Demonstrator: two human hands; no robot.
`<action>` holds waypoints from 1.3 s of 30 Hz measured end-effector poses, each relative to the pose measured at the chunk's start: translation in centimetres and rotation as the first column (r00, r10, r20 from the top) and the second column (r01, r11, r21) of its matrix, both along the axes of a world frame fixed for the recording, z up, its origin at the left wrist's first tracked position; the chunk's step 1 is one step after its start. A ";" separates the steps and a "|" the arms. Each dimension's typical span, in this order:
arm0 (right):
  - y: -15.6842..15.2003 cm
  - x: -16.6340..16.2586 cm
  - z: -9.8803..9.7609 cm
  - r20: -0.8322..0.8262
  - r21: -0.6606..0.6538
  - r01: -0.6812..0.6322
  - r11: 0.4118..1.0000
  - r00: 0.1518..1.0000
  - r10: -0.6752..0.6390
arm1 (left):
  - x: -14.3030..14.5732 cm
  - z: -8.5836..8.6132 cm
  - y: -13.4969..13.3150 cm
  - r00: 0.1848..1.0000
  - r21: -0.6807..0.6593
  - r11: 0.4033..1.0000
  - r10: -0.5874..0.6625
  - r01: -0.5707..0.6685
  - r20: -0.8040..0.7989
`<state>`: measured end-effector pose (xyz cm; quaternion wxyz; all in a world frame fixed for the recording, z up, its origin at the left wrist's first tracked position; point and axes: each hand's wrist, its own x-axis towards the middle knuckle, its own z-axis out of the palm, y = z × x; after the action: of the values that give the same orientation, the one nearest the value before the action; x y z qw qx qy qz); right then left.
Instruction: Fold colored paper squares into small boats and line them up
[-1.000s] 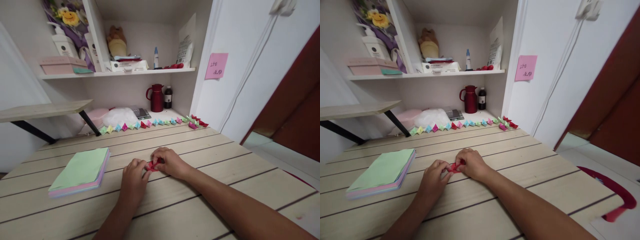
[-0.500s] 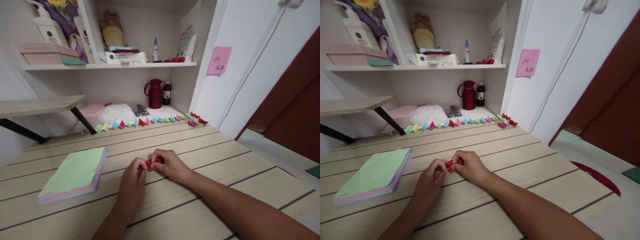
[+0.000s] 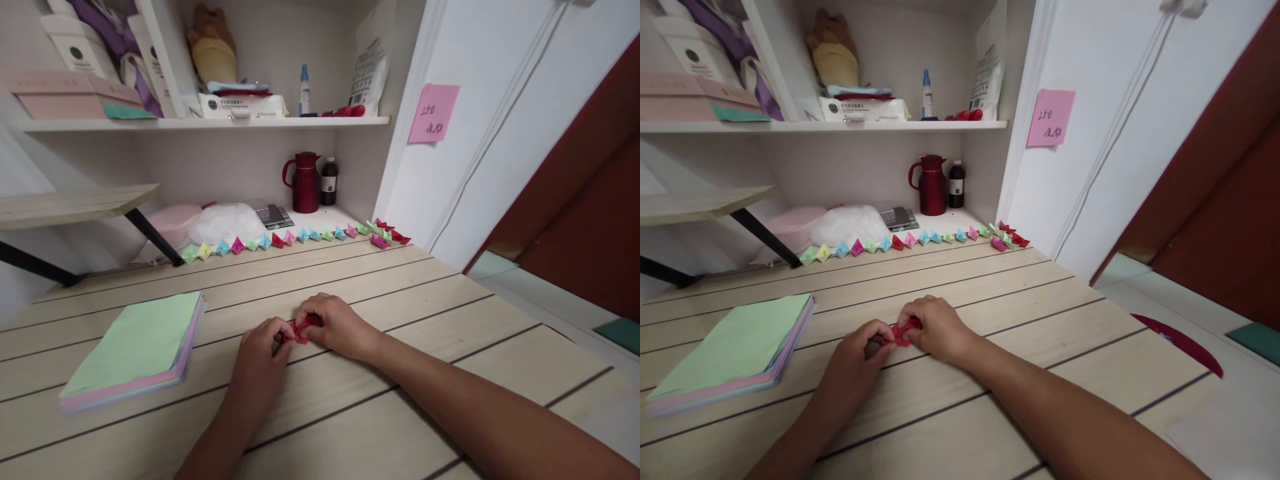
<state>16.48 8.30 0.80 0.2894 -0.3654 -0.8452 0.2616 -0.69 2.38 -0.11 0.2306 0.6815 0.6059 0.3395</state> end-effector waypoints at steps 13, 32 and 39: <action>0.3 -0.1 -0.4 0.042 0.005 0.001 1.000 0.999 -0.001 | 0.2 -0.5 0.3 0.999 0.053 0.998 0.020 -0.017 -0.044; -0.3 0.1 0.5 -0.100 -0.323 -0.074 0.943 0.994 0.044 | 0.0 0.3 -0.2 0.975 0.054 0.998 0.010 -0.023 0.223; -0.4 0.5 1.2 -0.155 -0.359 -0.132 0.924 0.985 0.081 | -0.3 0.4 -0.3 0.954 0.021 0.999 0.025 -0.033 0.299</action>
<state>16.99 7.93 1.98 0.2587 -0.3476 -0.7778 0.4553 -1.02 2.07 0.26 0.3058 0.6164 0.5697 0.4495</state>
